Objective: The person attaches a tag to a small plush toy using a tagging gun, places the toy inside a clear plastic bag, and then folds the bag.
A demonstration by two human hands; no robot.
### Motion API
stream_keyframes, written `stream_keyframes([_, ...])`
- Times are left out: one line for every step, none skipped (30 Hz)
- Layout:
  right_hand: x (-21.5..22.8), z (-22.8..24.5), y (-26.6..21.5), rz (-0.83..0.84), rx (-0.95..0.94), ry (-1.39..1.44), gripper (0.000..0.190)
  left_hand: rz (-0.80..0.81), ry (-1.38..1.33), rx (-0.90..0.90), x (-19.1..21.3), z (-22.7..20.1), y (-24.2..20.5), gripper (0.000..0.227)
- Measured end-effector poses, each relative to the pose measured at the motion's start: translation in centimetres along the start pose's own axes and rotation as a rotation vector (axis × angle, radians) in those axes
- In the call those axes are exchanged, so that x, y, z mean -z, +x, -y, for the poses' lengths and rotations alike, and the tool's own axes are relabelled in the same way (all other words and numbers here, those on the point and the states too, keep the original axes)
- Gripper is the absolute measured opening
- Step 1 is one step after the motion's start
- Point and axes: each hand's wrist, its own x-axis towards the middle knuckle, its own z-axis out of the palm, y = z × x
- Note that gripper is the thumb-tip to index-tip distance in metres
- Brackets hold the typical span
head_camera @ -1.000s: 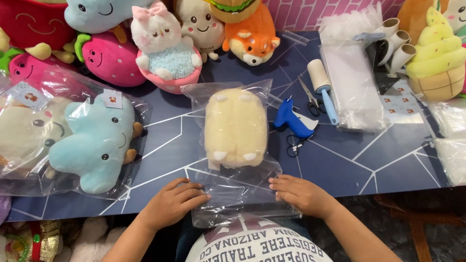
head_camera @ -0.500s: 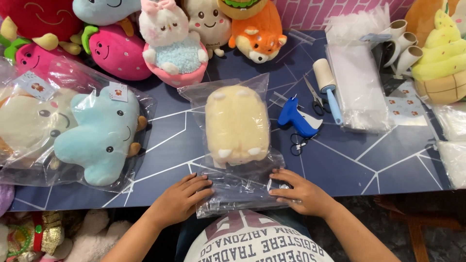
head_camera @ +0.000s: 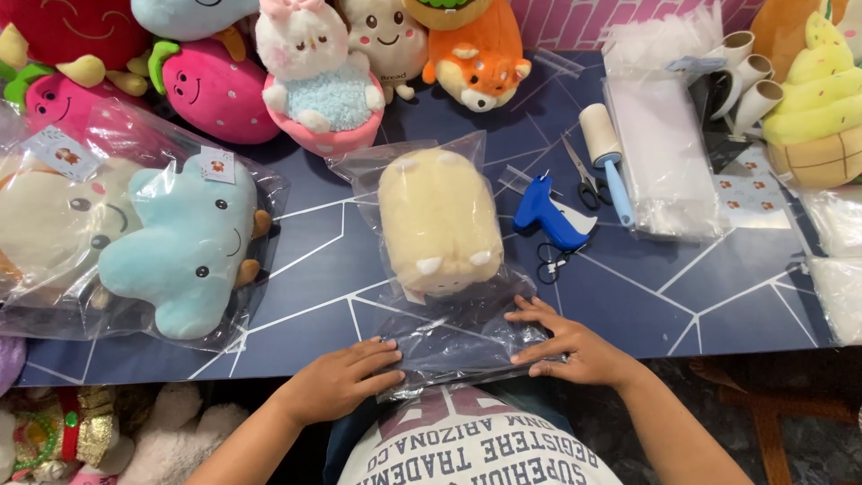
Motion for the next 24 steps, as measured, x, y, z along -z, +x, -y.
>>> stream_keyframes([0.1, -0.1, 0.0, 0.008, 0.019, -0.005, 0.028, -0.036, -0.002, 0.045, 0.3, -0.1, 0.6, 0.033])
stream_keyframes([0.2, -0.2, 0.0, 0.013, 0.039, -0.010, 0.033, -0.071, -0.004, 0.087, 0.7, -0.2, 1.3, 0.029])
stream_keyframes([0.2, -0.2, 0.0, 0.010, 0.040, -0.010, 0.033, -0.070, -0.003, 0.084, 1.2, -0.5, 1.7, 0.029])
stream_keyframes([0.2, -0.2, -0.1, 0.007, 0.047, 0.015, 0.036, -0.092, 0.003, 0.119, 1.6, -0.8, 2.3, 0.022])
stream_keyframes([0.3, -0.3, -0.1, 0.003, 0.053, 0.041, 0.039, -0.113, 0.008, 0.154, 2.0, -1.2, 2.8, 0.018])
stream_keyframes([0.3, -0.2, -0.2, 0.002, 0.054, 0.040, 0.039, -0.114, 0.009, 0.153, 1.7, -1.4, 2.9, 0.018])
stream_keyframes([0.2, -0.1, -0.3, -0.017, 0.070, 0.057, 0.038, -0.119, 0.054, 0.166, 1.4, -1.6, 2.9, 0.019])
stream_keyframes([0.2, -0.1, -0.3, -0.034, 0.087, 0.075, 0.038, -0.125, 0.100, 0.180, 1.1, -1.8, 3.0, 0.020])
stream_keyframes([0.2, -0.1, -0.4, -0.034, 0.088, 0.074, 0.038, -0.125, 0.101, 0.180, 0.9, -1.8, 2.8, 0.020])
stream_keyframes([0.2, -0.2, -0.5, -0.038, 0.080, 0.082, 0.030, -0.111, 0.086, 0.216, 0.7, -1.8, 2.6, 0.017])
stream_keyframes([0.2, -0.3, -0.6, -0.042, 0.072, 0.089, 0.025, -0.097, 0.071, 0.253, 0.4, -1.7, 2.4, 0.015])
stream_keyframes([0.2, -0.3, -0.6, -0.041, 0.072, 0.090, 0.025, -0.097, 0.071, 0.254, 0.6, -1.7, 2.4, 0.015])
stream_keyframes([0.2, -0.2, -0.5, -0.046, 0.054, 0.098, 0.024, -0.093, 0.030, 0.260, 0.7, -1.7, 2.3, 0.015])
stream_keyframes([0.2, -0.1, -0.5, -0.051, 0.036, 0.106, 0.029, -0.089, -0.010, 0.267, 0.8, -1.7, 2.3, 0.017])
stream_keyframes([0.1, -0.3, -0.6, -0.050, 0.037, 0.107, 0.029, -0.089, -0.009, 0.268, 0.8, -1.8, 2.2, 0.017])
stream_keyframes([-0.1, -0.5, -0.6, -0.093, -0.001, 0.107, 0.033, -0.146, -0.075, 0.302, 0.9, -1.9, 2.1, 0.020])
stream_keyframes([-0.2, -0.7, -0.7, -0.137, -0.039, 0.107, 0.037, -0.203, -0.141, 0.335, 0.9, -2.0, 2.1, 0.024])
stream_keyframes([-0.4, -0.4, -0.6, -0.137, -0.039, 0.108, 0.037, -0.202, -0.142, 0.335, 1.1, -2.3, 2.2, 0.024])
stream_keyframes([-0.6, -0.1, -0.4, -0.184, -0.142, 0.140, 0.039, -0.155, -0.274, 0.610, 1.2, -2.6, 2.4, 0.032])
stream_keyframes([-0.8, 0.2, -0.3, -0.231, -0.243, 0.171, 0.042, -0.101, -0.405, 0.884, 1.4, -2.9, 2.6, 0.042])
stream_keyframes([-1.0, 0.3, -0.1, -0.231, -0.242, 0.171, 0.042, -0.101, -0.405, 0.884, 1.3, -3.4, 3.0, 0.042])
stream_keyframes([-1.2, 0.3, 0.0, -0.283, -0.282, 0.176, 0.045, -0.183, -0.444, 1.005, 1.2, -3.8, 3.4, 0.041])
stream_keyframes([-1.4, 0.4, 0.1, -0.336, -0.322, 0.180, 0.048, -0.266, -0.482, 1.125, 1.1, -4.3, 3.8, 0.042])
stream_keyframes([-1.9, 0.1, 0.1, -0.337, -0.324, 0.181, 0.048, -0.264, -0.483, 1.125, 1.0, -4.7, 4.2, 0.042])
